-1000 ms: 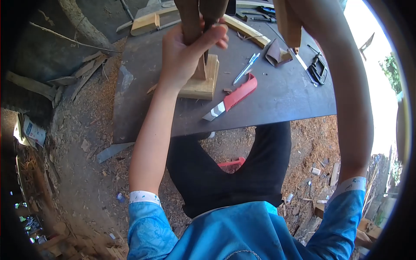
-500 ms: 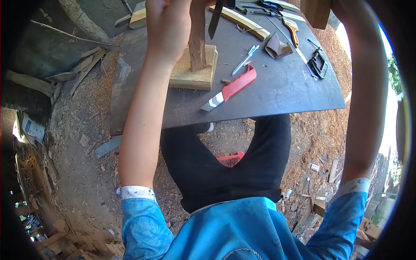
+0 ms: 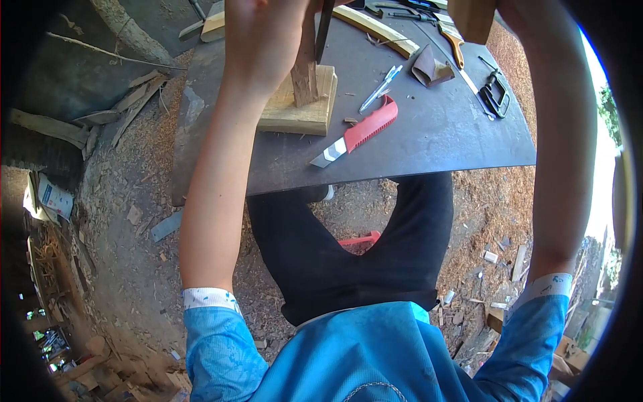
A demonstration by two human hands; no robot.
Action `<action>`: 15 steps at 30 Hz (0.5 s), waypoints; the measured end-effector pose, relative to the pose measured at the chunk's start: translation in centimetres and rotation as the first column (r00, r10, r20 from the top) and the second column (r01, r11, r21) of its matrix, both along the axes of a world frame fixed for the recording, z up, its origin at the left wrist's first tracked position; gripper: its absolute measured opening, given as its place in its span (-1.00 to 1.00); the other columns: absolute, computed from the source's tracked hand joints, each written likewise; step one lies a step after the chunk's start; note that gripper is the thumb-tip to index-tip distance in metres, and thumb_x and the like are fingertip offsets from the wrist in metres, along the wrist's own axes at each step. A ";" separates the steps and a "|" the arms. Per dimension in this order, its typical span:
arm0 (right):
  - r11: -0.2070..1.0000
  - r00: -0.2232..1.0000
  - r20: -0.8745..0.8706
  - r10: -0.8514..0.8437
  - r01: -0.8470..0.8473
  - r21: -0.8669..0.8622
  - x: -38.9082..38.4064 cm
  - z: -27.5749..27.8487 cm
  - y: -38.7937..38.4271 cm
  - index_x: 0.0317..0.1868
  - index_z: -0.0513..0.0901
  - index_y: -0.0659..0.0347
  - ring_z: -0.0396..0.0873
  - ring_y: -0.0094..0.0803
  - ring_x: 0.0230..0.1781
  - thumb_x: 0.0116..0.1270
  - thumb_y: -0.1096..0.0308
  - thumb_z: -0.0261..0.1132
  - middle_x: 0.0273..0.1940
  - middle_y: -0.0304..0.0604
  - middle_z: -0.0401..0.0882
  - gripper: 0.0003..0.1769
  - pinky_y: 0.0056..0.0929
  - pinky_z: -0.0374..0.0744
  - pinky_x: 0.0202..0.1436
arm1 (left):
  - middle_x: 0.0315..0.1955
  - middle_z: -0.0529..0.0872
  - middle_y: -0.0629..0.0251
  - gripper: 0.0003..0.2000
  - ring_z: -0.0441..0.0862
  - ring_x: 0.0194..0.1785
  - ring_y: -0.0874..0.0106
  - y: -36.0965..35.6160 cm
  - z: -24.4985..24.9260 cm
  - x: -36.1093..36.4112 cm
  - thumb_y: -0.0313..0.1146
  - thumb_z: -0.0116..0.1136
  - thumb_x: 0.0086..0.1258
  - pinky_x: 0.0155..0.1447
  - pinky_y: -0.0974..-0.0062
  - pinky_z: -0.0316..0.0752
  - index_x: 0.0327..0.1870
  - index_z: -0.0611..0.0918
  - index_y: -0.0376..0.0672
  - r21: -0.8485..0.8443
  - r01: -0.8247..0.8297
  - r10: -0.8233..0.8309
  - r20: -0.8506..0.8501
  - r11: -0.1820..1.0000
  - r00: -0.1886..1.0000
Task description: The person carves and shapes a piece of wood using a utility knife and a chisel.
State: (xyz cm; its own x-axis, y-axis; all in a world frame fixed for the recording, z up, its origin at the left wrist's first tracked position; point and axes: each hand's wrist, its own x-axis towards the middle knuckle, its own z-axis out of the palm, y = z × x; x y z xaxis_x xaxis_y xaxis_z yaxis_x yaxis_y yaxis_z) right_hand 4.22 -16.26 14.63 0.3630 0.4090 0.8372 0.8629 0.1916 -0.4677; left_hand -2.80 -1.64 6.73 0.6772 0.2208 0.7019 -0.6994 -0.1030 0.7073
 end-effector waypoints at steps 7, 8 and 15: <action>1.000 1.000 0.021 0.005 -0.005 0.022 -0.4 0.0 -0.3 -0.15 0.67 0.29 0.65 -0.56 -0.48 0.52 0.21 0.34 -0.40 -0.18 0.74 -0.74 -0.54 0.60 -0.36 | -0.12 0.78 0.24 -0.53 0.81 -0.06 0.47 0.0 0.1 0.4 -0.40 0.61 0.28 0.07 0.48 0.74 0.07 0.50 -0.15 0.012 -0.075 0.076 -0.084 0.997 0.994; 1.000 1.000 0.025 0.009 -0.009 0.025 -0.4 0.1 -0.3 -0.15 0.67 0.29 0.65 -0.56 -0.48 0.52 0.22 0.34 -0.40 -0.18 0.74 -0.74 -0.54 0.60 -0.36 | -0.12 0.79 0.24 -0.52 0.81 -0.06 0.47 0.2 -0.3 0.7 -0.38 0.62 0.28 0.06 0.49 0.74 0.07 0.50 -0.15 0.004 -0.061 0.061 -0.043 0.998 0.997; 0.991 0.991 0.056 0.124 -0.126 0.039 0.5 0.8 -0.7 -0.16 0.66 0.30 0.64 -0.55 -0.49 0.54 0.23 0.31 -0.41 -0.18 0.74 -0.74 -0.53 0.59 -0.37 | -0.07 0.80 0.14 -0.48 0.82 -0.03 0.44 -0.8 0.0 0.8 -0.35 0.62 0.28 0.09 0.48 0.74 0.12 0.50 -0.21 -0.096 -0.086 0.084 -0.022 0.992 0.996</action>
